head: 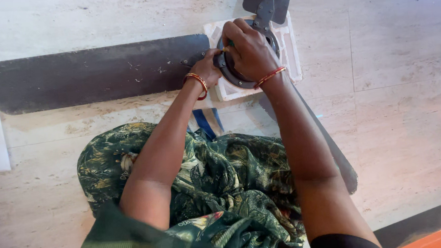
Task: The person uses a screwdriver to tighten screws on the central hub of a ceiling fan lying on the floor. The person works on multiple screws around the hub, securing the fan blades in place.
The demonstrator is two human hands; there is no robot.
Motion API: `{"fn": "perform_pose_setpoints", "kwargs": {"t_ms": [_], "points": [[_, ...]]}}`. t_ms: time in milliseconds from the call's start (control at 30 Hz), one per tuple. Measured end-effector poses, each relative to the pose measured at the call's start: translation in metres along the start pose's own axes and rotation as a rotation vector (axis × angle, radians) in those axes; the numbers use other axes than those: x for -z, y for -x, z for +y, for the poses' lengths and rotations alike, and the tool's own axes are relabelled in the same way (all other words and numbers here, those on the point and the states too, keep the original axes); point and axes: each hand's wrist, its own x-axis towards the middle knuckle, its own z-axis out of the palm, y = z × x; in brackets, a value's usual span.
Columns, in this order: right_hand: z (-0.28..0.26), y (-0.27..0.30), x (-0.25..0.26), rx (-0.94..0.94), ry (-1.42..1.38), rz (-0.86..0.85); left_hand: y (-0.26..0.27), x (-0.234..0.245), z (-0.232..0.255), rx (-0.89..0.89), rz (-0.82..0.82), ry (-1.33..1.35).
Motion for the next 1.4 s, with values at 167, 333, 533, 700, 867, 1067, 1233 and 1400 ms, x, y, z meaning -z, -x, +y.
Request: {"fn": "perform_pose_setpoints", "kwargs": {"t_ms": [167, 333, 533, 700, 867, 1067, 1233, 1400], "points": [[0.002, -0.014, -0.007, 0.021, 0.030, 0.024, -0.018, -0.009, -0.018, -0.104, 0.148, -0.001], [0.013, -0.022, -0.026, -0.046, 0.055, 0.156, -0.011, 0.000, -0.017, -0.124, 0.350, 0.039], [0.014, -0.019, -0.028, -0.089, 0.071, 0.199, -0.003, 0.002, 0.002, -0.285, 0.434, 0.160], [0.009, -0.017, -0.018, -0.068, 0.072, 0.117, -0.034, -0.010, -0.027, -0.315, 0.464, 0.075], [0.007, -0.001, 0.006, -0.107, 0.033, 0.128, -0.049, -0.027, -0.045, -0.295, 0.310, 0.124], [0.013, 0.025, 0.015, -0.218, -0.036, 0.149, -0.024, -0.012, -0.019, -0.067, 0.081, 0.255], [0.024, 0.031, 0.016, -0.246, -0.043, 0.177, -0.014, -0.006, -0.010, -0.016, 0.060, 0.288], [0.029, 0.021, 0.022, -0.135, -0.099, 0.157, -0.016, -0.007, -0.013, -0.022, 0.035, 0.337]]}}
